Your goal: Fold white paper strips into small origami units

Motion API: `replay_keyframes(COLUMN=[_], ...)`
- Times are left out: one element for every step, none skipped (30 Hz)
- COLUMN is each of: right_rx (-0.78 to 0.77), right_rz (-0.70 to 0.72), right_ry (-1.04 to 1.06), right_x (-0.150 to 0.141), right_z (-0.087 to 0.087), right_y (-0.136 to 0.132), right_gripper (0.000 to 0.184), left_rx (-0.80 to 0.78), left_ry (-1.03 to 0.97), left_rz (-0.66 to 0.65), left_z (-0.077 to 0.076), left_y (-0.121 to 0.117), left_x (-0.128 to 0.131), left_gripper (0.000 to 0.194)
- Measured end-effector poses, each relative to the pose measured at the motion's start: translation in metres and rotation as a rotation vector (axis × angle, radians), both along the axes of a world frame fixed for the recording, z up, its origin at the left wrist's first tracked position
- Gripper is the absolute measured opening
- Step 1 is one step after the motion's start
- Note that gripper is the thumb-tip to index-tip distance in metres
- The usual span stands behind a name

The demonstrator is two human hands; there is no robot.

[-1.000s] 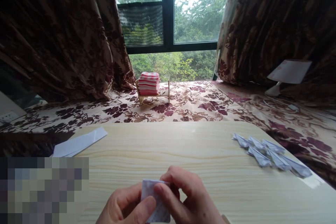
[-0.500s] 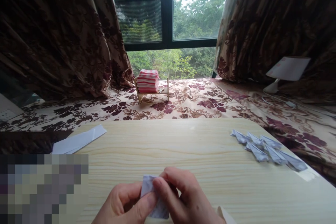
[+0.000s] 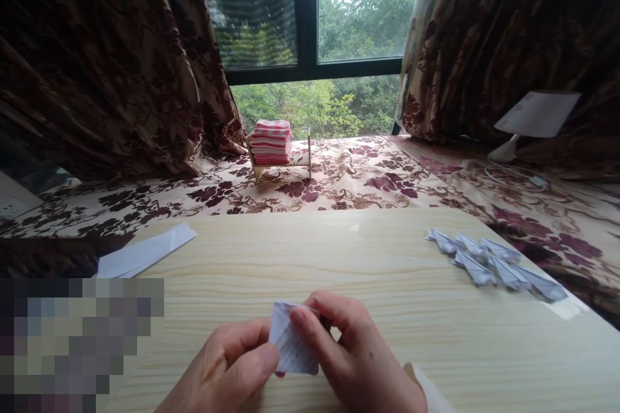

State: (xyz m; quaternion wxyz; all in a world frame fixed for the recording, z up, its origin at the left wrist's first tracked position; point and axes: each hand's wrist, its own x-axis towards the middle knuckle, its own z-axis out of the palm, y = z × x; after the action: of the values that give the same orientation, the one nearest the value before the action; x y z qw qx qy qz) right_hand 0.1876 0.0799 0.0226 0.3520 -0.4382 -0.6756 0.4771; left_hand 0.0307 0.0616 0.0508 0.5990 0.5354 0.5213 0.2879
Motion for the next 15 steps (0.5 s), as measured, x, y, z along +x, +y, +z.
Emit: replay_keyframes(right_rx=[-0.004, -0.004, -0.005, -0.008, -0.009, -0.005, 0.006, 0.028, 0.057, 0.089, 0.116, 0.136, 0.148, 0.157, 0.163], right_rz=[0.017, 0.035, 0.053, 0.069, 0.079, 0.084, 0.087, 0.093, 0.1, 0.107, 0.118, 0.127, 0.133, 0.136, 0.136], right_ry=[-0.005, -0.014, -0.024, -0.034, -0.046, -0.058, -0.075, -0.089, -0.101, -0.11, -0.116, -0.12, -0.125, -0.13, -0.133], right_x=[-0.001, -0.001, -0.002, -0.002, -0.002, -0.002, -0.002, -0.001, 0.0, 0.001, 0.002, 0.004, 0.005, 0.006, 0.008], right_z=[0.001, 0.002, 0.003, 0.004, 0.005, 0.006, 0.007, 0.008, 0.008, 0.009, 0.009, 0.009, 0.009, 0.009, 0.009], right_y=[-0.001, -0.001, -0.001, -0.002, -0.002, -0.002, -0.003, -0.004, -0.004, -0.005, -0.006, -0.007, -0.007, -0.007, -0.007], right_gripper=[0.04, 0.04, 0.04, 0.039, 0.038, 0.037, 0.037, 0.036, 0.035, 0.035, 0.034, 0.034, 0.033, 0.033, 0.033], left_rx=[0.012, 0.029, 0.049, 0.066, 0.081, 0.092, 0.099, 0.096, 0.084, 0.068, 0.051, 0.036, 0.032, 0.04, 0.063], left_ry=[-0.022, -0.034, -0.034, -0.029, -0.025, -0.027, -0.035, -0.05, -0.07, -0.089, -0.102, -0.103, -0.093, -0.07, -0.038], left_rz=[0.016, 0.037, 0.062, 0.094, 0.131, 0.164, 0.179, 0.173, 0.149, 0.114, 0.08, 0.058, 0.051, 0.05, 0.049], left_z=[0.001, 0.001, 0.0, -0.001, -0.004, -0.006, -0.009, -0.012, -0.015, -0.017, -0.018, -0.019, -0.019, -0.019, -0.018], left_y=[-0.001, -0.002, -0.003, -0.005, -0.007, -0.008, -0.009, -0.01, -0.011, -0.011, -0.012, -0.012, -0.011, -0.011, -0.011], left_x=[0.001, 0.003, 0.003, 0.004, 0.003, 0.003, 0.001, 0.0, -0.001, -0.003, -0.004, -0.006, -0.007, -0.007, -0.007], left_gripper=[0.025, 0.027, 0.027, 0.027, 0.026, 0.027, 0.027, 0.028, 0.029, 0.03, 0.031, 0.031, 0.031, 0.03, 0.028])
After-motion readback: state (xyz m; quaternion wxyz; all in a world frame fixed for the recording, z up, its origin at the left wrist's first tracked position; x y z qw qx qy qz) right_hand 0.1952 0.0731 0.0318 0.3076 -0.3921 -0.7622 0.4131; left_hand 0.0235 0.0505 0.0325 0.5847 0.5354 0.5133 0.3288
